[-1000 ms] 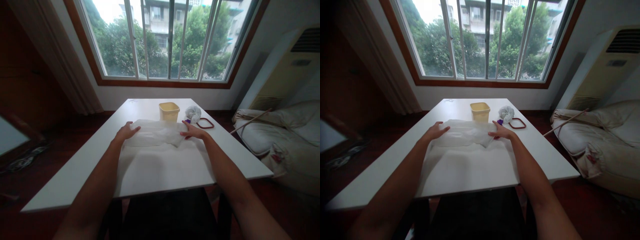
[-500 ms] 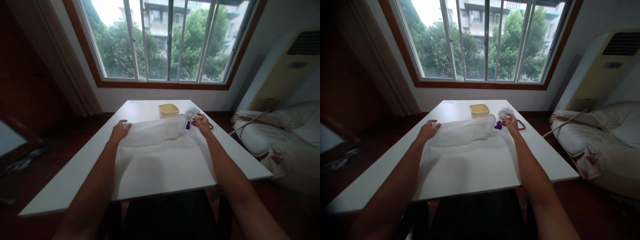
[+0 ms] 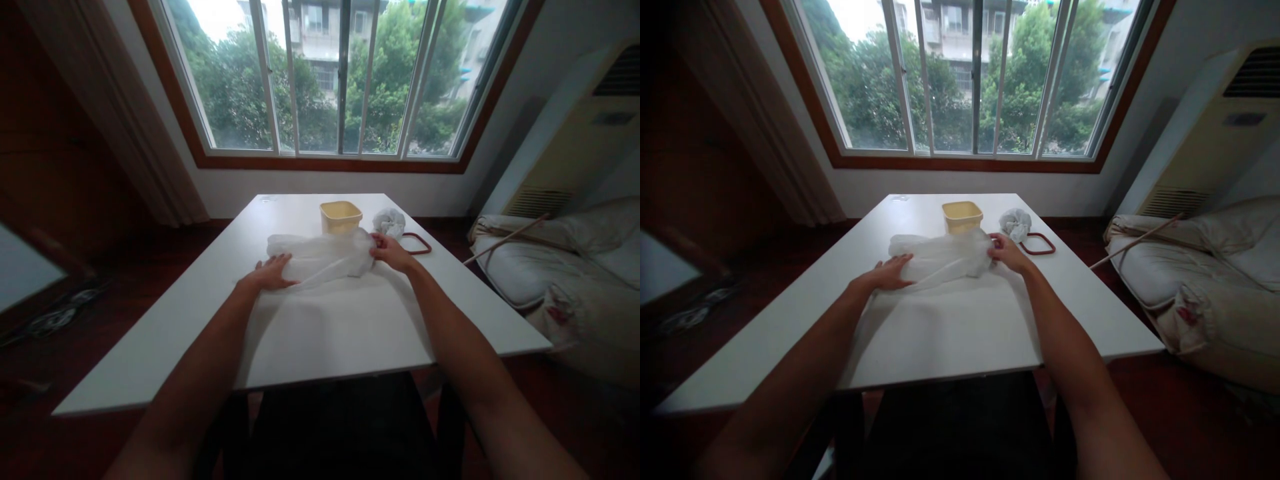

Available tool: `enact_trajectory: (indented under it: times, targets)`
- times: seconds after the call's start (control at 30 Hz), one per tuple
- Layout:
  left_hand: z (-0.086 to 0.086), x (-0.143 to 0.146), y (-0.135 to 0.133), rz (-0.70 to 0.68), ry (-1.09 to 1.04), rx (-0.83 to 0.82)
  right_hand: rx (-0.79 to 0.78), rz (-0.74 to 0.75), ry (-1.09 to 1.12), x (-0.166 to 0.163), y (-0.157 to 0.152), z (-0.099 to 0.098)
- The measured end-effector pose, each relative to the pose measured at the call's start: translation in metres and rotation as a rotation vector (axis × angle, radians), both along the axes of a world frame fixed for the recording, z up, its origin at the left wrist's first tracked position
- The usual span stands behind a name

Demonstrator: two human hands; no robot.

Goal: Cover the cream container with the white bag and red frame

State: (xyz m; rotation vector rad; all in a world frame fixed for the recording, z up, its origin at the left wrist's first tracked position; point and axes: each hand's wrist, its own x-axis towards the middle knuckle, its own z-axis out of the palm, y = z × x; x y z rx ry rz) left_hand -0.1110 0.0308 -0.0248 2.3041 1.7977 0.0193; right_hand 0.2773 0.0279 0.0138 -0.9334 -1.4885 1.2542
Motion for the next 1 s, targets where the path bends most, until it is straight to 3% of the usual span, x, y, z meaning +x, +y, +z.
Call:
enact_trajectory:
  times: [0.13, 0.27, 0.37, 0.5, 0.53, 0.6, 0.67, 0.73, 0.87, 1.0]
  targets:
    - [-0.007, 0.008, 0.001, 0.019, 0.019, -0.017, 0.003, -0.282, 0.206, 0.010, 0.007, 0.010]
    - [-0.007, 0.018, -0.002, 0.025, 0.020, -0.029, -0.026, -0.385, 0.107, 0.015, 0.008, 0.010]
    - [0.003, 0.015, -0.007, 0.037, 0.040, -0.042, -0.013, -0.513, -0.290, 0.032, 0.007, 0.005]
    - [0.026, 0.009, -0.013, 0.077, 0.078, -0.042, -0.142, -0.462, -0.977, 0.044, 0.001, 0.007]
    - [0.030, 0.011, -0.014, 0.086, 0.070, -0.007, -0.068, -0.468, -1.053, 0.039, -0.001, 0.009]
    - [0.035, 0.021, -0.015, 0.058, 0.012, 0.180, 0.267, -0.500, -1.045, 0.021, -0.004, 0.010]
    - [0.032, 0.035, -0.014, -0.022, -0.035, 0.365, 0.562, -0.373, -0.900, -0.005, -0.008, 0.007]
    - [0.021, 0.047, -0.011, -0.090, -0.042, 0.374, 0.671, -0.166, -0.830, -0.029, -0.010, -0.002]
    - [0.000, 0.046, -0.003, -0.103, -0.016, 0.121, 0.442, 0.108, -1.018, -0.041, -0.009, -0.023]
    - [-0.006, 0.017, 0.005, 0.032, 0.006, 0.011, 0.228, 0.156, -1.136, -0.019, -0.002, -0.028]
